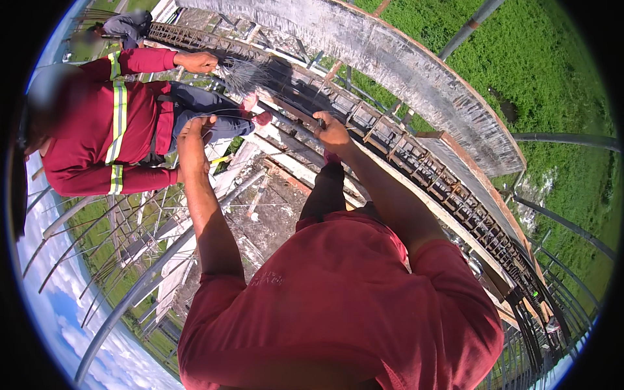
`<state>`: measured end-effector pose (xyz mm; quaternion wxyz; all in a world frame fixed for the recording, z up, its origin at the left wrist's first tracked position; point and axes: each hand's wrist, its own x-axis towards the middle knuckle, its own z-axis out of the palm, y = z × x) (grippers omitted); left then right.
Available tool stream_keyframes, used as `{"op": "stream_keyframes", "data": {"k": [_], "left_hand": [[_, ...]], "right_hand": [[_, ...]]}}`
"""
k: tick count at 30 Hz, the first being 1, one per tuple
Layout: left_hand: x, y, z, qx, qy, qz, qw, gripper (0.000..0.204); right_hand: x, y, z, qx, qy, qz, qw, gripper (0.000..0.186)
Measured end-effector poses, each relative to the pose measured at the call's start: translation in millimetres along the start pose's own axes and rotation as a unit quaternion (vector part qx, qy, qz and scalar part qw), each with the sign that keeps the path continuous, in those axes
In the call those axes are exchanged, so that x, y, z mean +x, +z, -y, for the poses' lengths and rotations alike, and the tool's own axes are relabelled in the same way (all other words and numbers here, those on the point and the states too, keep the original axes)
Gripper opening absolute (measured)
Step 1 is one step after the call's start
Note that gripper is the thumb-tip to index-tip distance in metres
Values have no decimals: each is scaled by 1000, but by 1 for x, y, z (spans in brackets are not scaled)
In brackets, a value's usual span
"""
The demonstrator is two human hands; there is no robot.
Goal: The person walks along a narrow wooden plank on scaffolding at a construction site and positions steel rebar rods into a rebar cage. They use both hands to align and place the rods into the structure.
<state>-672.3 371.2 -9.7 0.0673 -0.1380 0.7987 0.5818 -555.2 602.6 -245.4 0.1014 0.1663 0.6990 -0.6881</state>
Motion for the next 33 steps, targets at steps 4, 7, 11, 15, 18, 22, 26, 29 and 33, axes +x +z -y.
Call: {"op": "stream_keyframes", "data": {"k": [4, 7, 11, 15, 18, 22, 26, 29, 33], "left_hand": [[-9, 36, 103, 78, -122, 88, 986, 23], [-34, 61, 155, 47, -184, 108, 976, 23], [-69, 91, 178, 29, -266, 164, 949, 17], [-101, 117, 181, -30, -300, 214, 929, 18], [-114, 133, 185, -54, -304, 237, 921, 25], [-120, 142, 204, -136, -313, 228, 912, 32], [-111, 120, 216, -196, -262, 272, 905, 29], [-109, 107, 214, -236, -261, 235, 906, 27], [-97, 98, 214, -235, -209, 218, 924, 25]], "right_hand": [[-40, -15, -5, -296, 11, -49, 954, 47], [-67, -31, -2, -399, 38, -71, 913, 47], [-89, -44, 0, -412, 60, -98, 904, 47], [-89, -43, 3, -431, 31, -80, 898, 44], [-89, -28, 10, -341, -6, -80, 937, 44], [-94, -1, 26, -309, 22, -16, 951, 52], [-97, 15, 36, -282, -70, 36, 956, 69], [-95, 23, 39, -265, -49, 95, 958, 79], [-72, 37, 42, -228, -7, 123, 966, 79]]}}
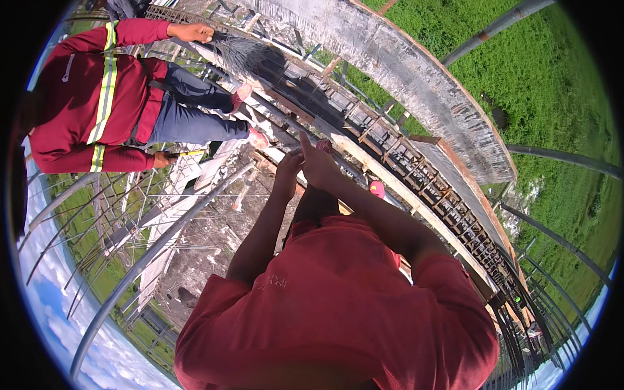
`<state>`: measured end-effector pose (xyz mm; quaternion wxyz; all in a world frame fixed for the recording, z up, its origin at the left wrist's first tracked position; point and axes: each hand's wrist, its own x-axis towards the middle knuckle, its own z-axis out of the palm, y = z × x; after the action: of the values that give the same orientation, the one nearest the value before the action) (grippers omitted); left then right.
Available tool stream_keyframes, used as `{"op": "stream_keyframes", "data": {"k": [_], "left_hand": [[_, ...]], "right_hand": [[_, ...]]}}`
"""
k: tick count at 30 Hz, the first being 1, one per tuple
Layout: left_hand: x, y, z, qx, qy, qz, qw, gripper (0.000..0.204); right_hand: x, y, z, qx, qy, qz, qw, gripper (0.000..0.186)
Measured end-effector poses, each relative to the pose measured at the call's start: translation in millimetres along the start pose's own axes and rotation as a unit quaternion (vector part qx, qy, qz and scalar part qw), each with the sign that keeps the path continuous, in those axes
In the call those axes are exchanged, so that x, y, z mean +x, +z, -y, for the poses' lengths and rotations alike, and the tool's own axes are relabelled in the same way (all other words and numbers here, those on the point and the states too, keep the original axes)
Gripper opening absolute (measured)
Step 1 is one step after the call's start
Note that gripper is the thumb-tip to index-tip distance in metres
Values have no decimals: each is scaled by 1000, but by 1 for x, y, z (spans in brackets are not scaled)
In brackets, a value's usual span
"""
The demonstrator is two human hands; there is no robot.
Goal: The person walks along a narrow wooden plank on scaffolding at a construction site and positions steel rebar rods into a rebar cage. They use both hands to align and place the rods into the structure.
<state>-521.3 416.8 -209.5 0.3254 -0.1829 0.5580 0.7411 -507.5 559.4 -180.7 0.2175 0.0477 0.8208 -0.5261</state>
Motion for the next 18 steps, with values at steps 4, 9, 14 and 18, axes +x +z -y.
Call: {"op": "stream_keyframes", "data": {"k": [4, 9, 14, 18], "left_hand": [[40, -32, -4, 120, 41, -55, 990, 24], [100, -90, 13, 57, 98, -171, 979, 20], [170, -182, 23, -107, 60, -328, 937, 22], [231, -238, 23, -113, 80, -385, 913, 23]], "right_hand": [[53, 11, 4, 5, -16, 17, 1000, 76], [127, 45, -14, -36, -36, -23, 998, 61], [222, 66, -73, -70, 35, -67, 995, 42], [308, 89, -124, -164, 78, -29, 983, 39]]}}
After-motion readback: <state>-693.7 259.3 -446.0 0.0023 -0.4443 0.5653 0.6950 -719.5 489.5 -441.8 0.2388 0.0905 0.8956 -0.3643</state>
